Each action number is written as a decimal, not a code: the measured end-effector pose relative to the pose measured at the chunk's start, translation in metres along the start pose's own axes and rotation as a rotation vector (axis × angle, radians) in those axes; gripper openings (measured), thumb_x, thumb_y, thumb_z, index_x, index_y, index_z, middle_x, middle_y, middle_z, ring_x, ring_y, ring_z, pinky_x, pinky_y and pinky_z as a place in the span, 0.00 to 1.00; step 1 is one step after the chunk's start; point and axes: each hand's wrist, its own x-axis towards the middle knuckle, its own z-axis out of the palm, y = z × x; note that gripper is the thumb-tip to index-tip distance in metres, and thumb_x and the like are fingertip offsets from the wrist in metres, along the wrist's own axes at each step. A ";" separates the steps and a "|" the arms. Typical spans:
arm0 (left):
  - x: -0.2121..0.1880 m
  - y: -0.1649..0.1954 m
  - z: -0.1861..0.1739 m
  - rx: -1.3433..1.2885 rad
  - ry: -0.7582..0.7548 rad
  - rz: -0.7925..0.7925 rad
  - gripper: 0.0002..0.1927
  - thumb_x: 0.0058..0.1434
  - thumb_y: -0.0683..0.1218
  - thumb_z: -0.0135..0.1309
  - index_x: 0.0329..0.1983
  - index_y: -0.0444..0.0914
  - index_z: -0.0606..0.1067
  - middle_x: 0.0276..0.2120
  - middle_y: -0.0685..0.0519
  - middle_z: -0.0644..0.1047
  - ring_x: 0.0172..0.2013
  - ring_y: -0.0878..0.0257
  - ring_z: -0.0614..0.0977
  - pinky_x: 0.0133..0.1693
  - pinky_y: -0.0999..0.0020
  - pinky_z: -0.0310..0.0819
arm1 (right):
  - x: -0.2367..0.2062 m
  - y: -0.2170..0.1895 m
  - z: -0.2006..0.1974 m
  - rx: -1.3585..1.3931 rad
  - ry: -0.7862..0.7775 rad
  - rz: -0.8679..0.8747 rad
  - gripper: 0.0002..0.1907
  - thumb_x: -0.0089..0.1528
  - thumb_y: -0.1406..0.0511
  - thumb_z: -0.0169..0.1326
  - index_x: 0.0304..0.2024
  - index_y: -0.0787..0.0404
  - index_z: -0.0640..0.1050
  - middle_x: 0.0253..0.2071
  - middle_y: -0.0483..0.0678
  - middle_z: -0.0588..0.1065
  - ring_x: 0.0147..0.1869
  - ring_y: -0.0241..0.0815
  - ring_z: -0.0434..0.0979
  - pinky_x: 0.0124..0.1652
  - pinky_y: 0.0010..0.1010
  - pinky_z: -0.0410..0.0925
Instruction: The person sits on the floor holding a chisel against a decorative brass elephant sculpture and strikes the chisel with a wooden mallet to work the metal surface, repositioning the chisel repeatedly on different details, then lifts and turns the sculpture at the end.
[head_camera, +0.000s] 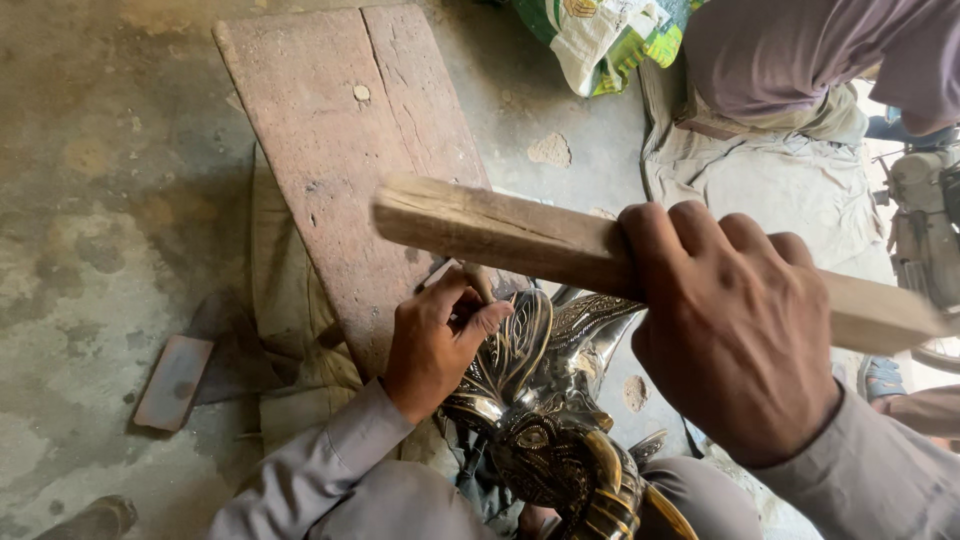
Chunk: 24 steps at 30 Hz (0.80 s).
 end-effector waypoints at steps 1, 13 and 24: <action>0.000 0.001 0.000 -0.024 0.011 -0.003 0.12 0.67 0.51 0.58 0.38 0.39 0.72 0.26 0.53 0.80 0.27 0.65 0.84 0.29 0.70 0.79 | 0.000 0.000 0.000 -0.064 -0.047 0.003 0.10 0.61 0.64 0.56 0.46 0.53 0.78 0.29 0.42 0.75 0.26 0.36 0.69 0.31 0.33 0.64; -0.003 -0.005 0.001 -0.019 0.013 0.085 0.13 0.69 0.54 0.56 0.38 0.40 0.72 0.27 0.54 0.79 0.27 0.64 0.83 0.30 0.68 0.78 | 0.004 0.005 0.004 -0.042 -0.129 0.012 0.08 0.65 0.63 0.55 0.48 0.53 0.78 0.29 0.41 0.76 0.23 0.34 0.67 0.29 0.30 0.63; -0.006 0.002 -0.003 0.026 -0.001 0.086 0.13 0.67 0.53 0.58 0.38 0.40 0.72 0.28 0.54 0.78 0.27 0.65 0.82 0.29 0.68 0.76 | 0.002 0.007 0.001 0.032 -0.112 0.009 0.12 0.61 0.66 0.58 0.48 0.54 0.78 0.29 0.41 0.75 0.23 0.33 0.66 0.29 0.29 0.62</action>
